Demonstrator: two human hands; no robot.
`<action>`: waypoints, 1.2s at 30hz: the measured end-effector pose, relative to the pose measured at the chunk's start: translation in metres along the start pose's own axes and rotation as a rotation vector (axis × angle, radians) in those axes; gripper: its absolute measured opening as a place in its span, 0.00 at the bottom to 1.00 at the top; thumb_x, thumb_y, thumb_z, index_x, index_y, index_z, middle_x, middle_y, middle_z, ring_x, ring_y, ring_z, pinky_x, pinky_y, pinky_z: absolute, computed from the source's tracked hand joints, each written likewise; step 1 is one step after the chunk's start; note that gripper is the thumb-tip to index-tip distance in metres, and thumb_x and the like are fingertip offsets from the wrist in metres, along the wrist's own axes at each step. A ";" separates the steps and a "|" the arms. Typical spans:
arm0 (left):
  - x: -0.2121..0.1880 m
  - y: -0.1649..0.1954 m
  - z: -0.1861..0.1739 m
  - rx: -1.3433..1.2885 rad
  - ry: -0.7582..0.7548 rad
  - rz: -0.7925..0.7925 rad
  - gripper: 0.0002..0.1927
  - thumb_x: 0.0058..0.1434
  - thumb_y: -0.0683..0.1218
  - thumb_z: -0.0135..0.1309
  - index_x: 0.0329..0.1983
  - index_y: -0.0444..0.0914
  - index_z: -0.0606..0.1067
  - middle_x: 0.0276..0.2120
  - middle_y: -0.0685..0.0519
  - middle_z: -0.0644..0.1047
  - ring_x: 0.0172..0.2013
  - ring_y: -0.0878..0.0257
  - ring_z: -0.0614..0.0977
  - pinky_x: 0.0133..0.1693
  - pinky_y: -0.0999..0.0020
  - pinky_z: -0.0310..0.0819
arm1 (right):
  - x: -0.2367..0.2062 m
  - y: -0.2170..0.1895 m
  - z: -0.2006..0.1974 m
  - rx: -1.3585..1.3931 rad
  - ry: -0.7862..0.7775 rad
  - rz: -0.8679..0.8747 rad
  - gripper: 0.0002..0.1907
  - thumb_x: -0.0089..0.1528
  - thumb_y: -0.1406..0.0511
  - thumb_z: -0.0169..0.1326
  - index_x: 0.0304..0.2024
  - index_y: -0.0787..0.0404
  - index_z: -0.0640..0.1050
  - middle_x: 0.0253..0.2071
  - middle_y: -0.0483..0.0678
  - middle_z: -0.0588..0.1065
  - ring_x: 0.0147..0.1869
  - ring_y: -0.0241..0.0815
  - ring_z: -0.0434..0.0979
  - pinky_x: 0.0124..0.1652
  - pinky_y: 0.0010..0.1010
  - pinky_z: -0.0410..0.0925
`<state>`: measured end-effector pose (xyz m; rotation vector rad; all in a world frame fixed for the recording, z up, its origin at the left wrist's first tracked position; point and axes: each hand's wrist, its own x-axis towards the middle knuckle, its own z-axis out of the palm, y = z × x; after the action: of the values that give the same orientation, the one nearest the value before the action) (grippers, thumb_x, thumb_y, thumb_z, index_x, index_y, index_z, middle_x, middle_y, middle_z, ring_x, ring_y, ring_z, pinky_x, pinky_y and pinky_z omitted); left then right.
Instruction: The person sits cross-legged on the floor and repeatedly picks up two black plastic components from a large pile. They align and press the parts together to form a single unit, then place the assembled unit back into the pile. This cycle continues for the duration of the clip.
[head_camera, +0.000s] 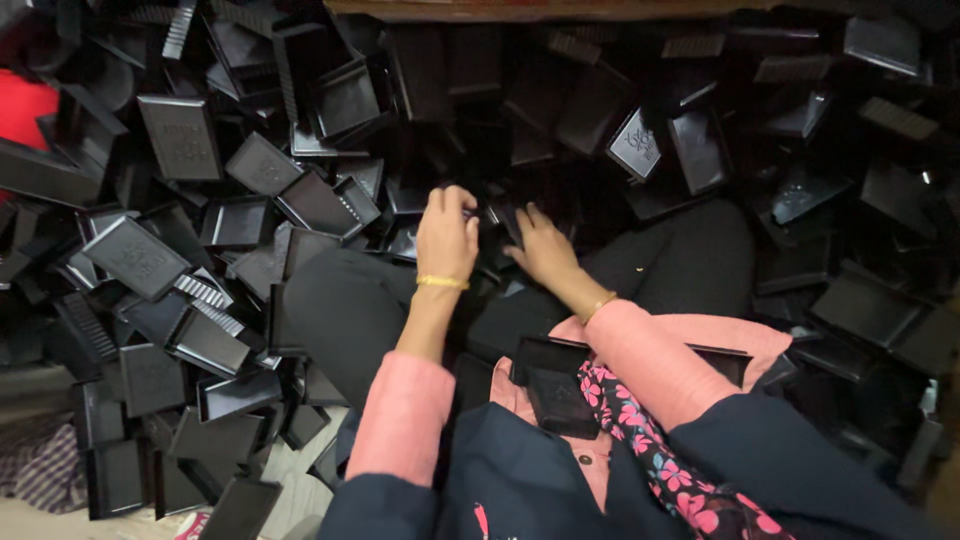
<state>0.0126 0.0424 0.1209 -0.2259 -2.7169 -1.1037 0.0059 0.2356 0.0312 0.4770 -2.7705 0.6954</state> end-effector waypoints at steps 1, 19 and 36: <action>-0.007 0.004 -0.009 -0.109 0.053 -0.015 0.18 0.60 0.39 0.60 0.54 0.40 0.72 0.47 0.49 0.75 0.49 0.51 0.79 0.52 0.55 0.75 | -0.006 0.004 0.010 -0.046 -0.017 0.013 0.37 0.48 0.63 0.66 0.58 0.67 0.71 0.59 0.68 0.71 0.56 0.70 0.76 0.50 0.49 0.71; -0.048 0.001 0.053 -1.784 -0.115 -0.564 0.31 0.74 0.61 0.42 0.70 0.36 0.66 0.59 0.47 0.75 0.57 0.56 0.77 0.61 0.59 0.71 | -0.039 -0.075 -0.110 0.309 -0.040 0.217 0.35 0.52 0.60 0.73 0.56 0.62 0.71 0.52 0.53 0.75 0.55 0.47 0.75 0.53 0.39 0.71; -0.059 0.019 0.053 -1.433 -0.023 -0.264 0.29 0.78 0.62 0.35 0.69 0.37 0.66 0.66 0.47 0.69 0.62 0.60 0.72 0.65 0.64 0.65 | -0.058 -0.092 -0.111 0.856 -0.186 0.567 0.34 0.54 0.64 0.69 0.62 0.59 0.74 0.55 0.51 0.77 0.55 0.40 0.81 0.50 0.34 0.77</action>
<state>0.0669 0.0891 0.0817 -0.0502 -1.4469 -2.8556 0.1098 0.2284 0.1459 -0.1497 -2.6404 2.0740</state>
